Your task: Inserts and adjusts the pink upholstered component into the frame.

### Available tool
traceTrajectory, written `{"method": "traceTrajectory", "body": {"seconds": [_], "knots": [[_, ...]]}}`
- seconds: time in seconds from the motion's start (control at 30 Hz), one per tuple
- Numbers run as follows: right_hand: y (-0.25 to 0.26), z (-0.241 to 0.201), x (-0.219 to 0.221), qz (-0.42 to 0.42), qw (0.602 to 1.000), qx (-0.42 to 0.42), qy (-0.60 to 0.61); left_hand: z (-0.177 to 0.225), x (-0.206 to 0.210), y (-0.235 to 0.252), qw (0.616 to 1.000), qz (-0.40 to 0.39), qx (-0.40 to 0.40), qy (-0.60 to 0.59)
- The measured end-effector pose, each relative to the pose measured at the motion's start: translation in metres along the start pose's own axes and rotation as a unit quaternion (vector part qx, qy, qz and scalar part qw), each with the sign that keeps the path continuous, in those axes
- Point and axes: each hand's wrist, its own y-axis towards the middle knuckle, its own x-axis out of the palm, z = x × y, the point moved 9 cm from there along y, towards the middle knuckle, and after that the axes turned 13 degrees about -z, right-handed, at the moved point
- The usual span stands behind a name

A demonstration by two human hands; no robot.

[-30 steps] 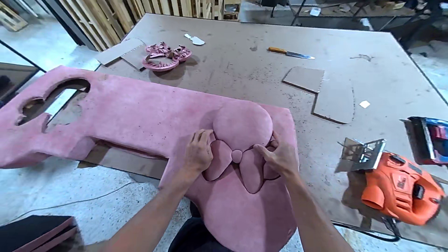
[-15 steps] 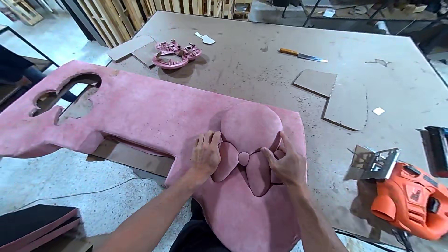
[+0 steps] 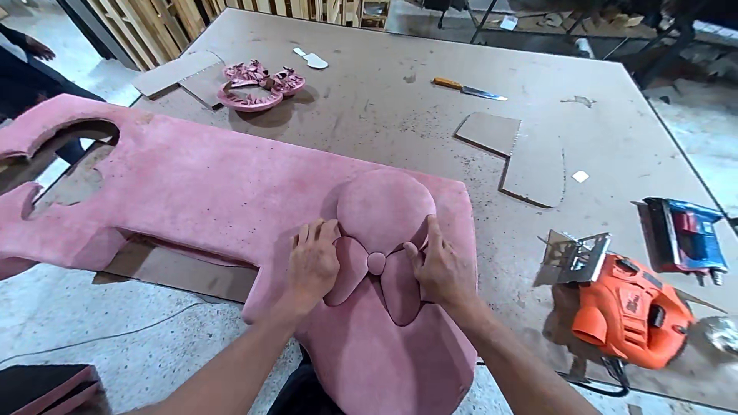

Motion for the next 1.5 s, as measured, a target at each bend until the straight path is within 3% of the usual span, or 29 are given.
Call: {"method": "traceTrajectory", "body": {"seconds": [0.23, 0.33, 0.37, 0.7, 0.93, 1.33, 1.5], "knots": [[0.016, 0.003, 0.014, -0.104, 0.994, -0.027, -0.025, 0.005, 0.016, 0.000, 0.999, -0.014, -0.034, 0.011], [0.017, 0.024, 0.003, -0.202, 0.971, -0.011, 0.126, 0.004, 0.016, 0.001, 0.999, -0.022, -0.041, 0.021], [0.013, 0.035, 0.001, -0.202, 0.964, 0.001, 0.171, 0.004, 0.016, 0.001, 0.999, -0.023, -0.041, 0.022], [-0.036, 0.043, 0.007, -0.041, 0.994, 0.036, 0.099, 0.005, 0.021, 0.001, 0.999, -0.022, -0.031, 0.034], [-0.013, 0.047, 0.046, -0.016, 0.997, 0.061, 0.047, 0.009, 0.016, 0.004, 0.998, -0.029, -0.033, 0.042], [-0.005, 0.049, 0.052, 0.018, 0.998, 0.057, 0.000, 0.006, 0.015, 0.010, 0.999, -0.023, -0.037, 0.027], [-0.012, 0.051, 0.060, 0.041, 0.995, 0.091, 0.003, 0.019, -0.006, 0.058, 0.994, -0.071, -0.048, -0.072]]}}
